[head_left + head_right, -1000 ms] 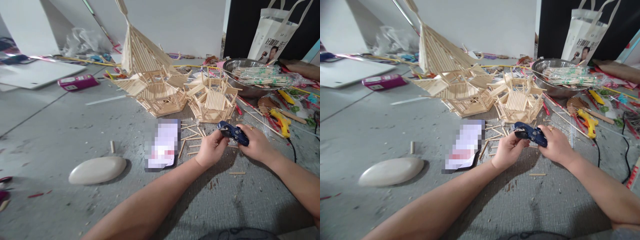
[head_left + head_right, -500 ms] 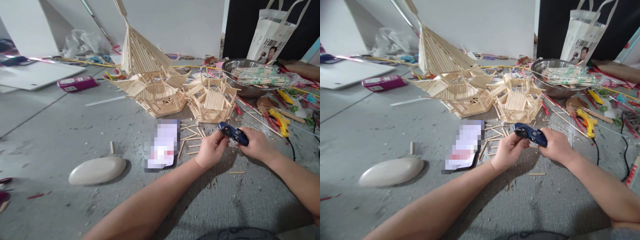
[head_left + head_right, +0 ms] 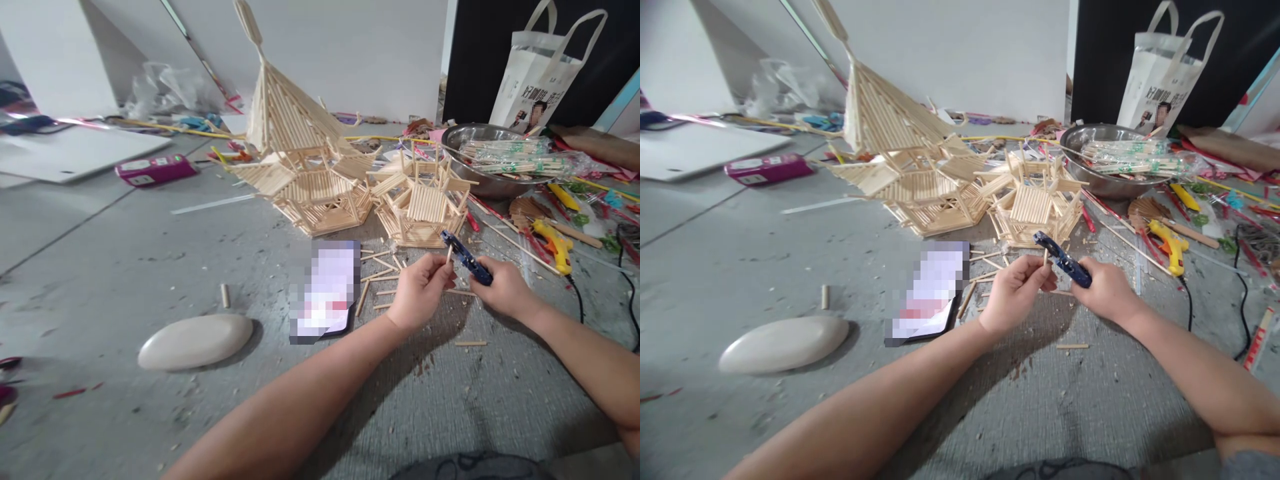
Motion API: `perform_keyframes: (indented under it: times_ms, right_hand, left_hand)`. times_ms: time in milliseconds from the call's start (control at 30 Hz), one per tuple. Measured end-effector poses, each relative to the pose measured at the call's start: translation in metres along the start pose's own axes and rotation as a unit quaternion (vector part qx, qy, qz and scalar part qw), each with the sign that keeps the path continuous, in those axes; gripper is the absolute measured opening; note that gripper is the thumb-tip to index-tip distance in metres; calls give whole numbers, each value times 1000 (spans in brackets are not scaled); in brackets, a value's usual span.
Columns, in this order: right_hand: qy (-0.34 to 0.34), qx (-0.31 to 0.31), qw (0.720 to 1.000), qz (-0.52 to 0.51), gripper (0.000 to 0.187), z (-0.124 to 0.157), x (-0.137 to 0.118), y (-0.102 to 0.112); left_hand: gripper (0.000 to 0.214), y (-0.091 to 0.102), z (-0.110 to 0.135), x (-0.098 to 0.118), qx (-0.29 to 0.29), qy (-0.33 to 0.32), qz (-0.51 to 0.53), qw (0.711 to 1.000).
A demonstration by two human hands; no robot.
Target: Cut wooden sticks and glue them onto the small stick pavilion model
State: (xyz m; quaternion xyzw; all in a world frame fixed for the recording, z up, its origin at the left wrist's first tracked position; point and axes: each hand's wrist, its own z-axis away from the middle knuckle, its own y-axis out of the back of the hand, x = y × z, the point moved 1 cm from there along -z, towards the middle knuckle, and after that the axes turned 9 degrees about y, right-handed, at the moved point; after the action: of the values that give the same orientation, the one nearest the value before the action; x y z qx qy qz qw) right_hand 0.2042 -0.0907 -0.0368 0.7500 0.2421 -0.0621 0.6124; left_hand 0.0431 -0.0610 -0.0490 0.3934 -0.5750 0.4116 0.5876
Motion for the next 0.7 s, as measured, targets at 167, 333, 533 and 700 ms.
perform_keyframes:
  times_ms: [167,333,533,700]
  right_hand:
    - [-4,-2,1000,-10,11,0,-1,0]
    - [-2,1,1000,16,11,2,-5,0]
    - [-36,-10,998,-56,15,-1,-2,1]
    - [-121,45,926,-354,19,-8,6,13]
  left_hand:
    - [13,0,2,3,-3,-6,18,1000]
    - [13,0,3,2,-5,-3,14,1000]
    - [12,-1,6,0,-3,4,-15,1000]
    - [15,-3,10,-2,-11,-1,-64,998]
